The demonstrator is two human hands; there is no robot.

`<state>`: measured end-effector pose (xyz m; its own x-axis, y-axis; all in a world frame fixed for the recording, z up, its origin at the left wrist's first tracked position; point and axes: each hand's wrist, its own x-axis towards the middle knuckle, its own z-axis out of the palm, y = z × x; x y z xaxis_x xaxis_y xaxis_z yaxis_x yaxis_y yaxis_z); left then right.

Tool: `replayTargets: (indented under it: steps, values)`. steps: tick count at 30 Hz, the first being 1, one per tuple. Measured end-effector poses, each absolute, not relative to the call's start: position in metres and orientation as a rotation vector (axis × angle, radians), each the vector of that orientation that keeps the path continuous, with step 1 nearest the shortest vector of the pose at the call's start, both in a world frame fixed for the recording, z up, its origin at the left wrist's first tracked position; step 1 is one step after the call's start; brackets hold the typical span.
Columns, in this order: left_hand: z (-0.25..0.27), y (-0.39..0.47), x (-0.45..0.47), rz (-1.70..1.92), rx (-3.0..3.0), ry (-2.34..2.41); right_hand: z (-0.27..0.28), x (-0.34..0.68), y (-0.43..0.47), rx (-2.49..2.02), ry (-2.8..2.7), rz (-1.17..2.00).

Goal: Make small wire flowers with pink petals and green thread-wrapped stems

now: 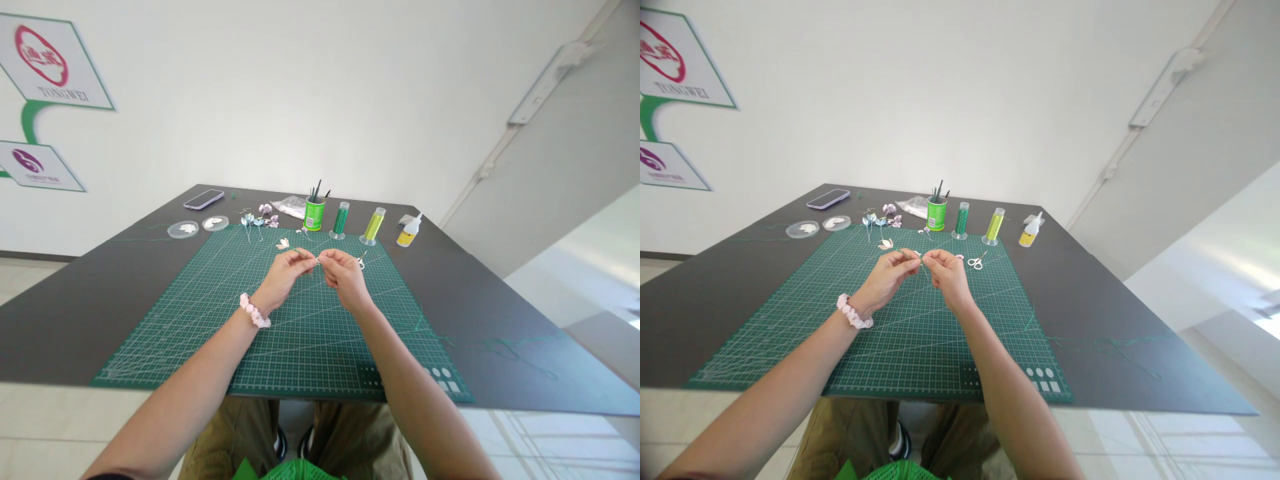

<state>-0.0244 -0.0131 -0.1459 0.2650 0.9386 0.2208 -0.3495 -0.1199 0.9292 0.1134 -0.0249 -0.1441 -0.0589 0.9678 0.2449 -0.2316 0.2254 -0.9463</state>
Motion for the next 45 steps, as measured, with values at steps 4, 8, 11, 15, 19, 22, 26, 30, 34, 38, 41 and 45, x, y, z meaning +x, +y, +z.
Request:
replayTargets:
  steps: [4, 8, 11, 15, 19, 22, 26, 30, 34, 38, 41, 45]
  values:
    - [-0.1452, -0.0137, -0.0238, 1.272, 1.251, 0.663, -0.1428, 0.1144, -0.0255, -0.796, -1.190, 1.199]
    - [-0.1459, -0.0123, -0.0242, 1.307, 1.272, 0.679, -0.1434, 0.1153, -0.0251, -0.779, -1.184, 1.172]
    - [-0.1468, -0.0107, -0.0249, 1.343, 1.278, 0.689, -0.1433, 0.1157, -0.0253, -0.769, -1.189, 1.155]
    - [-0.1463, -0.0101, -0.0250, 1.357, 1.277, 0.693, -0.1433, 0.1159, -0.0255, -0.768, -1.202, 1.143]
    - [-0.1462, -0.0103, -0.0245, 1.319, 1.281, 0.694, -0.1442, 0.1165, -0.0246, -0.776, -1.197, 1.131]
    - [-0.1472, -0.0102, -0.0245, 1.306, 1.276, 0.705, -0.1445, 0.1163, -0.0240, -0.790, -1.194, 1.131]
    - [-0.1480, -0.0103, -0.0246, 1.309, 1.264, 0.705, -0.1441, 0.1144, -0.0248, -0.815, -1.210, 1.154]
    - [-0.1475, -0.0110, -0.0240, 1.307, 1.252, 0.688, -0.1440, 0.1128, -0.0257, -0.837, -1.218, 1.164]
    - [-0.1471, -0.0115, -0.0235, 1.311, 1.245, 0.666, -0.1444, 0.1128, -0.0253, -0.849, -1.216, 1.176]
    - [-0.1465, -0.0113, -0.0236, 1.329, 1.223, 0.652, -0.1447, 0.1130, -0.0248, -0.844, -1.214, 1.205]
    - [-0.1459, -0.0111, -0.0238, 1.339, 1.206, 0.636, -0.1448, 0.1125, -0.0248, -0.846, -1.222, 1.232]
    - [-0.1465, -0.0100, -0.0242, 1.346, 1.192, 0.616, -0.1448, 0.1116, -0.0254, -0.852, -1.233, 1.253]
